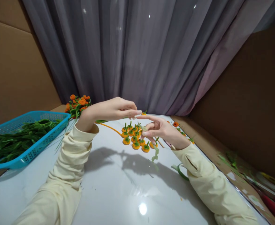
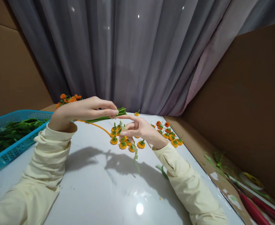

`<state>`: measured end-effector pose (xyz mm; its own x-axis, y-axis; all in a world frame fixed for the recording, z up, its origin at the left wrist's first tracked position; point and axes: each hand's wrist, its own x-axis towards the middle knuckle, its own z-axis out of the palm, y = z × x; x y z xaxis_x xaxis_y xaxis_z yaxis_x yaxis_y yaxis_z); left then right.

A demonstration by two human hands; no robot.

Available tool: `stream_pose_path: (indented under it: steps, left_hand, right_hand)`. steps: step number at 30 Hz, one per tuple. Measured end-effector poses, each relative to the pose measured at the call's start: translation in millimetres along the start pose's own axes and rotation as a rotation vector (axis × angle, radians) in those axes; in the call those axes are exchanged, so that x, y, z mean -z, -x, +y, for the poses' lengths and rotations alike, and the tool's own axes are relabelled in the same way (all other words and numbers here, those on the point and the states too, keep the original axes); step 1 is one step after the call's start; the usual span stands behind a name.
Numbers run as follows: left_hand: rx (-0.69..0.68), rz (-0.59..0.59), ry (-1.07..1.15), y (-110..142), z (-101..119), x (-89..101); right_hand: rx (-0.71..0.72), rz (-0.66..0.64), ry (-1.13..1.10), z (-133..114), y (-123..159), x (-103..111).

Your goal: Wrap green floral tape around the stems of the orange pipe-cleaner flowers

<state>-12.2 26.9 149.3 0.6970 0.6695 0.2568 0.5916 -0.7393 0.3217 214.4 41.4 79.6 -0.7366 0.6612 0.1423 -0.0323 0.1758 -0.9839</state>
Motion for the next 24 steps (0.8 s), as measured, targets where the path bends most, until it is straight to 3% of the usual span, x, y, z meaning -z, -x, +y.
stream_pose_path:
  steps: [5, 11, 24]
  left_hand:
    - [0.055, -0.220, 0.024, -11, -9, -12.5]
    - [-0.181, -0.407, 0.454, -26, -16, -26.8]
    - [-0.191, -0.445, 0.448, -15, -2, -13.8]
  right_hand:
    - [0.050, -0.036, -0.007, -4, 6, 7]
    - [0.000, -0.122, -0.043, -7, 15, 16]
    - [-0.013, -0.150, -0.055, -10, 18, 25]
